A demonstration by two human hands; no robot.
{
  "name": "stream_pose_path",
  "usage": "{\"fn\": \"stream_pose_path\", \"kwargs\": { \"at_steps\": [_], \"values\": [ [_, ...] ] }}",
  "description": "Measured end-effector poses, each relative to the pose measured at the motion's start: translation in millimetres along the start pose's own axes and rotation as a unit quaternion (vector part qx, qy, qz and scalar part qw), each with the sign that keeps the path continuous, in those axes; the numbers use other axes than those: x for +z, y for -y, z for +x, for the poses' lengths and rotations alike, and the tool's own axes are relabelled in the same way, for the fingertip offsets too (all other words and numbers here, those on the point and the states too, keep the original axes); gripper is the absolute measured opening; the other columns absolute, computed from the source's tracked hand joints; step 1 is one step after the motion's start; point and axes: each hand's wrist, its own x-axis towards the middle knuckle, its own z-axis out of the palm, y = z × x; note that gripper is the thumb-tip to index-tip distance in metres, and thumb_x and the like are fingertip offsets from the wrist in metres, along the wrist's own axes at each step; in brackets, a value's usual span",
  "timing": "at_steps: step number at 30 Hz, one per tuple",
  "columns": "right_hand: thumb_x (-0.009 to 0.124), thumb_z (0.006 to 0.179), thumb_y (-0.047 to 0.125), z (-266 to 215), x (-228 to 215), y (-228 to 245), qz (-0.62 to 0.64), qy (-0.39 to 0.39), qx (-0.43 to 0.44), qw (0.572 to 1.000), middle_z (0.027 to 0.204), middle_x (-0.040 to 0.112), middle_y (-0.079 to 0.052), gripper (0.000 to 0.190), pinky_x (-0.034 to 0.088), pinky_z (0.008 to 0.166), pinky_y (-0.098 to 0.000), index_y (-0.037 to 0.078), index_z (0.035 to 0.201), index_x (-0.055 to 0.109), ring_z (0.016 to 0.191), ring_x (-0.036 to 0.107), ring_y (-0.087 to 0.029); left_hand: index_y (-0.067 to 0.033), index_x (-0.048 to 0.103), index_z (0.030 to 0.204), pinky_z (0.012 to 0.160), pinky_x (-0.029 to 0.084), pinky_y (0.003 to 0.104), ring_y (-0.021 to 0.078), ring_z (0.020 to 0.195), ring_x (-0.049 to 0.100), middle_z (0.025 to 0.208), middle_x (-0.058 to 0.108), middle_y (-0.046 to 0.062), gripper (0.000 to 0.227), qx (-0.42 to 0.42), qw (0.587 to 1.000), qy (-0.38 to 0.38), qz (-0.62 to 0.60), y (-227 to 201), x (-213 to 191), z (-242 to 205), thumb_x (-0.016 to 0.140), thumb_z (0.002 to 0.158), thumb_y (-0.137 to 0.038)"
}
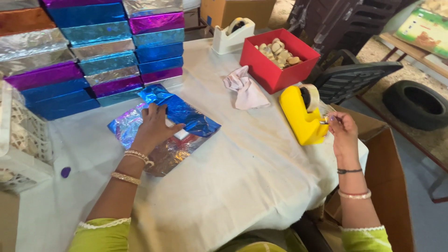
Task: The person wraps a small rectangular box in shiny blue foil paper. They fold the paper around the box, tuck the edges, and secure the wrapping using a yellow tape dispenser.
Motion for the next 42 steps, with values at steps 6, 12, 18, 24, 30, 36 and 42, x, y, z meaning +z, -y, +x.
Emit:
{"fn": "stream_pose_path", "kwargs": {
  "at_steps": [6,12,18,24,30,36,42],
  "values": [
    [0.062,0.105,0.000,-15.6,9.0,-14.9,0.080,-0.025,-0.077,0.993,0.104,0.059,0.001,0.028,0.047,0.083,-0.0209,0.009,0.130,0.054,0.090,0.055,-0.006,-0.0012,0.051,0.140,0.099,0.048,0.053,0.0426,0.131,0.038,0.135,0.043,0.017,0.088,0.019,0.999,-0.023,-0.014,4.5,5.3,0.4,0.081,0.075,-0.053],
    [0.064,0.107,-0.006,-20.0,9.6,-48.9,0.115,-0.077,-0.125,0.983,0.100,0.051,0.001,0.029,0.046,0.087,-0.0233,0.006,0.130,0.052,0.090,0.051,-0.009,0.0000,0.052,0.138,0.096,0.050,0.053,0.0397,0.126,0.042,0.130,0.044,0.016,0.089,0.006,1.000,-0.017,-0.016,-2.5,-2.8,-3.1,0.080,0.075,-0.056],
    [0.065,0.109,-0.009,-33.8,15.9,-58.1,0.104,-0.138,-0.141,0.975,0.103,0.053,0.000,0.031,0.048,0.088,-0.0251,0.009,0.127,0.048,0.090,0.051,-0.010,0.0012,0.053,0.135,0.095,0.052,0.051,0.0398,0.125,0.042,0.129,0.044,0.017,0.089,0.017,1.000,-0.018,-0.015,1.1,-0.9,-2.0,0.081,0.074,-0.057],
    [0.064,0.110,-0.006,-43.2,20.2,-53.6,0.104,-0.126,-0.129,0.978,0.112,0.057,0.000,0.024,0.049,0.090,-0.0233,0.005,0.126,0.050,0.095,0.054,-0.009,0.0017,0.051,0.135,0.094,0.053,0.051,0.0404,0.124,0.041,0.130,0.043,0.017,0.089,0.018,0.999,-0.024,-0.012,0.1,-1.1,-2.9,0.081,0.074,-0.055],
    [0.065,0.112,0.003,-46.8,23.0,-50.0,0.040,-0.142,-0.088,0.985,0.109,0.063,-0.002,0.010,0.050,0.087,-0.0218,0.002,0.120,0.059,0.091,0.056,-0.008,0.0009,0.051,0.135,0.093,0.053,0.051,0.0395,0.127,0.040,0.132,0.043,0.016,0.088,0.004,1.000,-0.010,-0.014,-1.4,-0.8,-2.0,0.080,0.074,-0.055],
    [0.068,0.110,0.005,-41.0,12.2,-62.2,0.055,-0.127,-0.069,0.988,0.106,0.063,-0.002,0.010,0.051,0.086,-0.0210,0.003,0.116,0.060,0.089,0.057,-0.007,0.0012,0.050,0.135,0.096,0.051,0.051,0.0393,0.124,0.041,0.132,0.043,0.017,0.087,0.003,1.000,-0.003,-0.021,-0.2,-1.5,-3.0,0.080,0.076,-0.055],
    [0.070,0.108,0.002,-44.3,10.2,-65.5,0.092,-0.120,-0.054,0.987,0.105,0.065,-0.002,0.009,0.050,0.084,-0.0209,0.004,0.113,0.062,0.088,0.057,-0.008,0.0012,0.050,0.135,0.099,0.050,0.050,0.0391,0.125,0.042,0.131,0.043,0.016,0.087,0.015,1.000,-0.013,-0.020,2.6,0.3,-2.8,0.080,0.076,-0.056]
  ]
}}
